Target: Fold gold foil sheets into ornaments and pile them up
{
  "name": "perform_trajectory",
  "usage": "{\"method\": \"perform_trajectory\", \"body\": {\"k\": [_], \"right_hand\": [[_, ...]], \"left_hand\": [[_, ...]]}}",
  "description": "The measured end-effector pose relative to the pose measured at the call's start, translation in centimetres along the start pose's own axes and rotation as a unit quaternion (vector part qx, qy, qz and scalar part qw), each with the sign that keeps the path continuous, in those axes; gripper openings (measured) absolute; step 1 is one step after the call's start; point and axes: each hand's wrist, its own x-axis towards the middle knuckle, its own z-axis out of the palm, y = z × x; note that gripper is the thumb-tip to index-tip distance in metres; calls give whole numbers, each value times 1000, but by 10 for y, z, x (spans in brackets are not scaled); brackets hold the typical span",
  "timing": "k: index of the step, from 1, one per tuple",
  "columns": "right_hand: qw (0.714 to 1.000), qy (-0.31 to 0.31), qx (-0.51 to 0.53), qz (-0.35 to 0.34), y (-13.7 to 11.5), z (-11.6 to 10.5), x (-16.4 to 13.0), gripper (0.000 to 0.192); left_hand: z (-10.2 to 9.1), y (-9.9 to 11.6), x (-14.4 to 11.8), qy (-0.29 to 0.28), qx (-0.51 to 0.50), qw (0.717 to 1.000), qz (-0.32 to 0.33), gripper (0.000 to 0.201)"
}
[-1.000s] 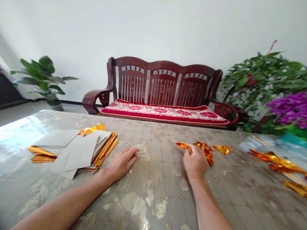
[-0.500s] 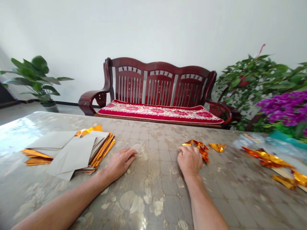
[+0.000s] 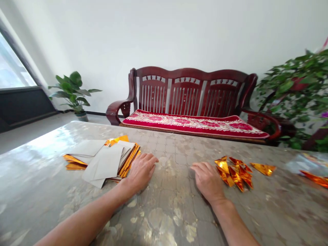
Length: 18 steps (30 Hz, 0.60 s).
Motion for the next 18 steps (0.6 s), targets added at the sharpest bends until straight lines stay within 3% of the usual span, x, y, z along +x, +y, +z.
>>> {"method": "perform_trajectory", "body": {"k": [4,12,18], "right_hand": [[998,-26,40,-27,12,10,-8,30],[998,-27,38,-36,21,16,-10,30],[998,-26,45,-41,25,22,-9,30]], "left_hand": [[-30,-20,7,-18,67,995,-69,26],[-83,-92,8,-83,163,964,-194,33],[-97,-131,1,-167,149,950,-217,52]]}}
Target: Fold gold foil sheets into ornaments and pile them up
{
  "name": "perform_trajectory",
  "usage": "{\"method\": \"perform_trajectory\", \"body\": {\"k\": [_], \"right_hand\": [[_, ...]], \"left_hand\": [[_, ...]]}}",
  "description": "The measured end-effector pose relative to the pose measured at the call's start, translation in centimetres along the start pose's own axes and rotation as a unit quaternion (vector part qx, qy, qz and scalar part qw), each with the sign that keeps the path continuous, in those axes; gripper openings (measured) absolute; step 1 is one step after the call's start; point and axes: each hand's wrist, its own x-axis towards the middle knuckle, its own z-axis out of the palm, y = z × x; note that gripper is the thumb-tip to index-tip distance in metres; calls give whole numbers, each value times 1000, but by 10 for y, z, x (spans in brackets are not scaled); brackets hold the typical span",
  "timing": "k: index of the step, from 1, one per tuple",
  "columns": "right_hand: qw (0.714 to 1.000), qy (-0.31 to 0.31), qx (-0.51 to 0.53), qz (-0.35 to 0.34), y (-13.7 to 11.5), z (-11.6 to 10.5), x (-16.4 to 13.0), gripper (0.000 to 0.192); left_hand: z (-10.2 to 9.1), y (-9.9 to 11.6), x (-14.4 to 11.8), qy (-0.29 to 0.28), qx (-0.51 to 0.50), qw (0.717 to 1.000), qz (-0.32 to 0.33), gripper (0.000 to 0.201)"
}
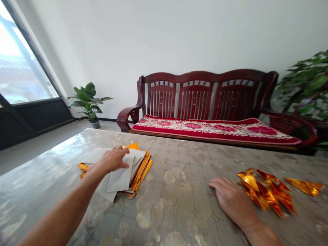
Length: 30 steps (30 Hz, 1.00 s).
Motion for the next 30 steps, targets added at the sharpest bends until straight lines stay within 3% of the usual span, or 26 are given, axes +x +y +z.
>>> {"method": "perform_trajectory", "body": {"k": [6,10,16,25,30], "right_hand": [[1000,0,4,-8,2,-1,1,28],[1000,-4,4,-5,2,-2,2,27],[1000,-7,0,-8,2,-1,1,27],[1000,-6,-8,-16,-1,-4,1,29],[1000,-5,-5,-11,-1,-4,4,29]], "left_hand": [[22,-14,9,-49,-17,999,-12,45],[30,-13,8,-46,-23,999,-11,31],[30,-3,6,-35,-7,999,-15,23],[38,-6,10,-15,-9,1000,-3,31],[25,-12,2,10,-69,997,27,21]]}}
